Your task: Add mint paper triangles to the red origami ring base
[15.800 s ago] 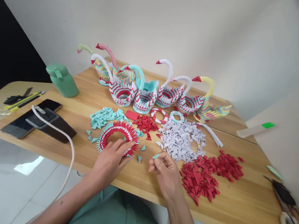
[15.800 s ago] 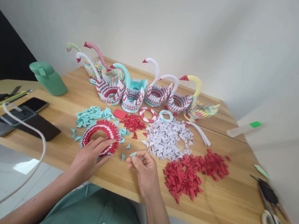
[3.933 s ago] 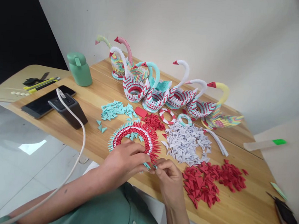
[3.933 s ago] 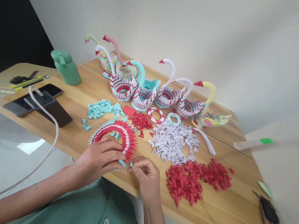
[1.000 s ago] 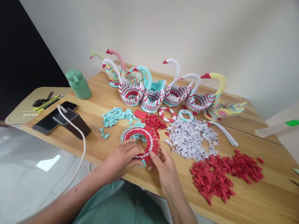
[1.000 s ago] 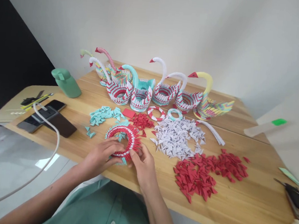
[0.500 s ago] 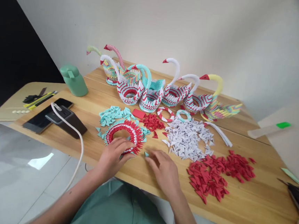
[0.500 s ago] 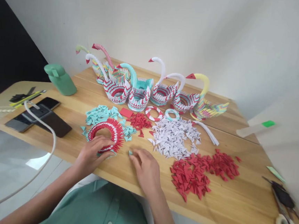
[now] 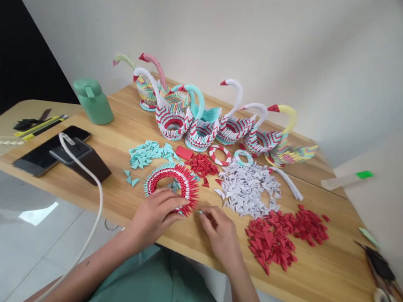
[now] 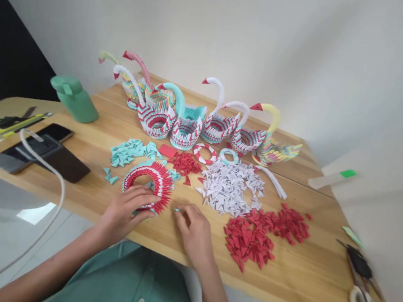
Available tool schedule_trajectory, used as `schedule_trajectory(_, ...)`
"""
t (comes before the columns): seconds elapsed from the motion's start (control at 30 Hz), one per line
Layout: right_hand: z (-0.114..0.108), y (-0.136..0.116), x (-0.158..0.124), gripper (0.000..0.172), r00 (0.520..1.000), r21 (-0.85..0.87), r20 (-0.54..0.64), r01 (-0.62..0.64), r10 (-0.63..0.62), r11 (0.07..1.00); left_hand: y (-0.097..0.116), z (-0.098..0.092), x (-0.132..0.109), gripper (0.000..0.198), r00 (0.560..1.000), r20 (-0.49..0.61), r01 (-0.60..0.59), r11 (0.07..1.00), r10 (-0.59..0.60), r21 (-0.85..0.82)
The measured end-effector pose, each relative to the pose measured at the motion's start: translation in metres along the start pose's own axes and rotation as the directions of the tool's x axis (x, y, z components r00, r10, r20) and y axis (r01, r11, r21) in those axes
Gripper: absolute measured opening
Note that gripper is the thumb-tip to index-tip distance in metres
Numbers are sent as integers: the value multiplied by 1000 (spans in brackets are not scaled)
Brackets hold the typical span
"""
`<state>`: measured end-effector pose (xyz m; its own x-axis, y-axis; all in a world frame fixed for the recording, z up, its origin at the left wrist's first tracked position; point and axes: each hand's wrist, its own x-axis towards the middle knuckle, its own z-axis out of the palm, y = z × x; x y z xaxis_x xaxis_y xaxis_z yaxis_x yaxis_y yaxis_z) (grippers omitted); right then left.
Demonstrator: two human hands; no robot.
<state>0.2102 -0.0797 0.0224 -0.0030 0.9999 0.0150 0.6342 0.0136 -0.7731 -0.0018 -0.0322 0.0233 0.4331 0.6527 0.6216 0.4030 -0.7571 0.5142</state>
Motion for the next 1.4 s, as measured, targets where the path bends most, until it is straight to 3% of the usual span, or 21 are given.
schedule_trajectory(0.07,-5,-3,-2,25,990,291,52,-142,132,946,5,-3,2,18,999,26,29,998,-28,-51)
schedule_trajectory(0.17,-6,-7,-4,33,961,633,159,-275,226,724,11,-7,6,19,998,49,37,995,-33,-89)
schedule_trajectory(0.27,-3,-11,-4,36,935,796,234,-341,266,500,15,-9,9,20,998,53,23,995,-18,-96)
schedule_trajectory(0.37,-1,-14,-4,34,924,854,250,-352,290,384,17,-9,9,20,998,56,31,994,-25,-103)
schedule_trajectory(0.7,3,-10,-9,37,950,824,174,-284,258,490,19,-4,10,19,998,56,1,992,6,-130)
schedule_trajectory(0.9,6,-6,-11,36,954,820,167,-276,251,502,24,-4,13,15,999,45,-21,994,26,-110)
schedule_trajectory(1.4,10,-10,-13,27,946,897,210,-287,246,336,27,-1,13,18,999,44,-5,999,7,-45)
